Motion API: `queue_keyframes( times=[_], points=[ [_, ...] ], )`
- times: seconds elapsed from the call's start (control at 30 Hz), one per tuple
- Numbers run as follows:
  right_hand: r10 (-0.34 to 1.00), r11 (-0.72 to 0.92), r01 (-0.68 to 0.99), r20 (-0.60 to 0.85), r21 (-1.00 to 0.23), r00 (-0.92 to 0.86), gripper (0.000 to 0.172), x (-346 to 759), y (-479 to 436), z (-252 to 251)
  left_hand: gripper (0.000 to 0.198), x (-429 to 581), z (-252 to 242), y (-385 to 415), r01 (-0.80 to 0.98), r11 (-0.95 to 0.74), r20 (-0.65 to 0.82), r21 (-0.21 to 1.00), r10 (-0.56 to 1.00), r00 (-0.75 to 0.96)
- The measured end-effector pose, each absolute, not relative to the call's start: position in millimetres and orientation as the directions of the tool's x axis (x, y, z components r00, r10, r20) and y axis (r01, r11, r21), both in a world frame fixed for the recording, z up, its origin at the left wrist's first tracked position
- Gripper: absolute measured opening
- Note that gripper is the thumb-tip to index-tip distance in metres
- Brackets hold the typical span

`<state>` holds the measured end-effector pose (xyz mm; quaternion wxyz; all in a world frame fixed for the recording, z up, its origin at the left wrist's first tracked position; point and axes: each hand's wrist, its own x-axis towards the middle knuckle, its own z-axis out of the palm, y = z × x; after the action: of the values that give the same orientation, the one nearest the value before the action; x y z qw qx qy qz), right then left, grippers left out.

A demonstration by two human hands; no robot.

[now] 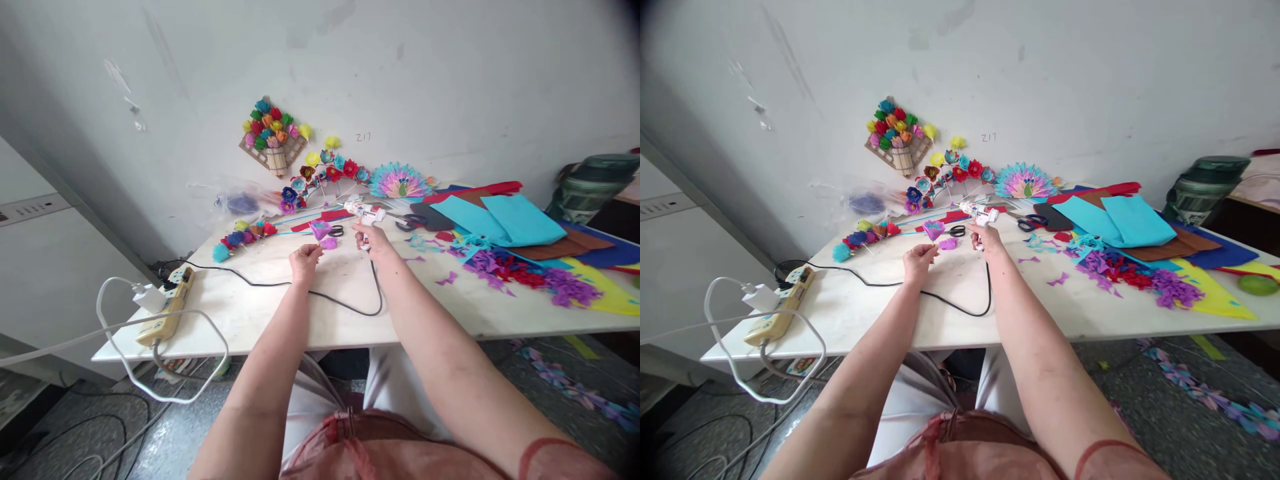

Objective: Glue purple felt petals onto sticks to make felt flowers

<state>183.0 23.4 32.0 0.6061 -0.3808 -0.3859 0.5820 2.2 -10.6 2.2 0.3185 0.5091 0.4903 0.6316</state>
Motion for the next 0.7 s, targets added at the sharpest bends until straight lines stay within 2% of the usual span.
queue_keyframes(
  times=[0.33, 0.47, 0.7],
  points=[
    [0.982, 0.112, -0.295, 0.151, -0.949, -0.112, 0.031, 185.2, 14.8, 33.5, 0.029, -2.8, 5.0, -9.6, -0.090, -0.261, 0.215, 0.961, 0.912, -0.348],
    [0.973, 0.147, -0.237, 0.183, -0.960, -0.138, 0.030, 185.8, 13.2, 33.7, 0.032, -4.6, 7.0, -13.1, -0.107, -0.225, 0.171, 0.968, 0.912, -0.373],
    [0.961, 0.196, -0.198, 0.229, -0.960, -0.157, 0.029, 185.9, 13.2, 33.7, 0.035, -5.5, 7.5, -15.2, -0.145, -0.248, 0.190, 0.958, 0.925, -0.328]
  ],
)
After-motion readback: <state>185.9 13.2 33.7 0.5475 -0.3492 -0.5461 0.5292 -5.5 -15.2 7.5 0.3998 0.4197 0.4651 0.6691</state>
